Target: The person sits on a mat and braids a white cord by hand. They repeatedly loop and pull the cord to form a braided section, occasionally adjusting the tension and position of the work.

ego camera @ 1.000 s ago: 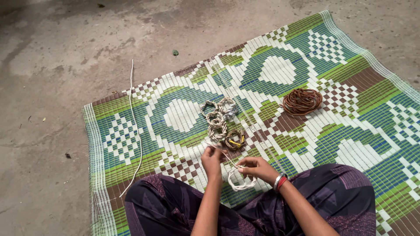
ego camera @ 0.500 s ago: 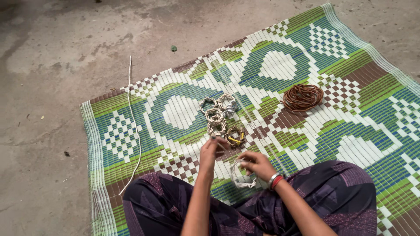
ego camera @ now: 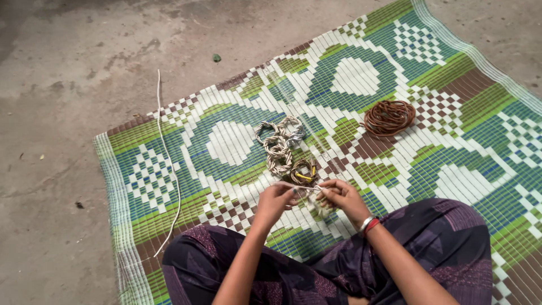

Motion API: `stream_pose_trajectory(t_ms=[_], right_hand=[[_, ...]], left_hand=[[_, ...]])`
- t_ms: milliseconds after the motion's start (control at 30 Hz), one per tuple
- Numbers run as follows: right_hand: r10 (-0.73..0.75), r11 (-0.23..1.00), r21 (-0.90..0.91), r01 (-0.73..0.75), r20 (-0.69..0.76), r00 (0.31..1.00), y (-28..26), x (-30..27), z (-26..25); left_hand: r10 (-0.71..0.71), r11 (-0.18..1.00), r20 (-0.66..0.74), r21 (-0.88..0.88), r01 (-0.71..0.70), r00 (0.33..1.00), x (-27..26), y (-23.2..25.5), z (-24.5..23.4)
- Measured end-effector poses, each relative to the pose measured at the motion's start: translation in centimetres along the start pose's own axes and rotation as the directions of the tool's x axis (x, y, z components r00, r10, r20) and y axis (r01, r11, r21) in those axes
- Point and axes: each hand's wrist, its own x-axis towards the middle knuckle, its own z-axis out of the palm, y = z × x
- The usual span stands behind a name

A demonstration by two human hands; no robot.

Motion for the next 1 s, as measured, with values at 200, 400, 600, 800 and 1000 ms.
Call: stream_pose_trajectory(t_ms=[200, 400, 600, 800, 1000], right_hand=[[0.082, 0.976, 0.195, -0.094, 0.071, 0.994, -3.5, -1.2, 1.7], [0.091, 0.996, -0.024, -0.089, 0.143, 0.986, -3.6, -1.7, 2.6], [0.057, 0.997, 0.032, -0.064, 0.193, 0.980, -2.2, -1.2, 1.6], [0.086, 0.995, 0.038, -0.098, 0.241, 0.967, -1.1, -0.9, 1.1], [0.060, 0.996, -0.063, -0.062, -0.030, 0.998, -1.6, -0.8, 1.0]], left_hand=[[0.131, 0.991, 0.101, -0.047, -0.127, 0.986, -0.7, -0.3, 1.2], [-0.007, 0.982, 0.210, 0.184, -0.033, 0.978, -1.3, 0.2, 2.3], [0.131, 0.975, 0.268, 0.141, -0.174, 0.954, -1.6, 0.6, 2.3], [-0.030, 0.999, 0.280, 0.021, 0.025, 0.959, -1.3, 0.1, 2.5], [-0.029, 0.976, 0.214, 0.216, -0.019, 0.976, -1.2, 0.3, 3.0]])
